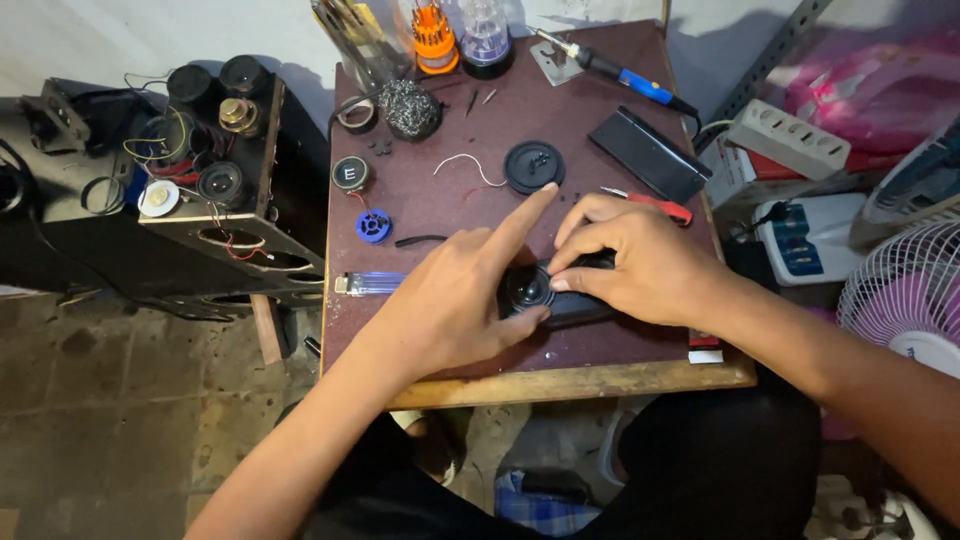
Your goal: The person applies glue from a tube to the edges of a small electronic device's casing. They then place a circular speaker component onto the glued area and press it down to secure it in place.
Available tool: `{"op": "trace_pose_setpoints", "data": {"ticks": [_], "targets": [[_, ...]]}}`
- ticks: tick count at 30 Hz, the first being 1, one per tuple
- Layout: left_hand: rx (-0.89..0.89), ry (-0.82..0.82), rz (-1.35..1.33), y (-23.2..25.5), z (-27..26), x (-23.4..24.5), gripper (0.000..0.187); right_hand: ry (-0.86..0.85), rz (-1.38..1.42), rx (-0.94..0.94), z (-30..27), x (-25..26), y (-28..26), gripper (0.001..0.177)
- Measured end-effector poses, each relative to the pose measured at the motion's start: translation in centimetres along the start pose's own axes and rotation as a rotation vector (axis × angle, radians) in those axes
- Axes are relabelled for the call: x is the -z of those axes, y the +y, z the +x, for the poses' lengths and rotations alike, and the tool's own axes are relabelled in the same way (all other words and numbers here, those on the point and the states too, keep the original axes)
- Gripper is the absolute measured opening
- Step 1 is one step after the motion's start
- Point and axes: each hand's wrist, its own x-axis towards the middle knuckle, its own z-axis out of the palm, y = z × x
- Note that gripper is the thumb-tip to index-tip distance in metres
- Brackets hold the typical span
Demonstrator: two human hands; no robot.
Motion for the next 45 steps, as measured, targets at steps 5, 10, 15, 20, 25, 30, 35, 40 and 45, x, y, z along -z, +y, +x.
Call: {"op": "trace_pose_setpoints", "data": {"ticks": [5, 10, 15, 20, 25, 30, 35, 40, 45], "targets": [[-0.014, 0.002, -0.082, -0.4, -0.8, 0.1, 0.112, 0.02, -0.004, 0.056, 0.1, -0.5, 0.7, 0.009], [0.012, 0.015, -0.136, -0.9, -1.3, -0.3, 0.111, -0.005, 0.0, -0.006, 0.5, -0.2, 0.1, 0.008], [0.021, 0.032, -0.166, -0.8, -1.2, -0.4, 0.113, -0.059, -0.056, -0.124, 1.2, -0.3, 0.4, 0.011], [0.018, 0.045, -0.15, -0.7, -1.3, -0.4, 0.113, -0.147, -0.083, -0.359, 2.2, 0.2, -1.0, 0.012], [0.034, 0.033, -0.184, -0.3, -1.5, -0.2, 0.111, -0.195, -0.133, -0.442, 2.8, 0.4, -1.2, 0.015], [0.076, 0.057, -0.207, -0.4, -1.5, 0.3, 0.104, -0.156, -0.125, -0.368, 2.5, 0.1, -0.1, 0.016], [0.058, 0.05, -0.171, -0.9, -1.1, 0.2, 0.105, -0.159, -0.095, -0.463, 2.5, 0.4, -1.4, 0.014], [0.038, 0.049, -0.15, -0.9, -1.0, -0.1, 0.104, -0.155, -0.091, -0.458, 2.4, 0.0, -0.9, 0.014], [0.036, 0.06, -0.134, -1.0, -1.1, 0.0, 0.101, -0.139, -0.104, -0.412, 2.3, 0.1, -1.1, 0.012]]}}
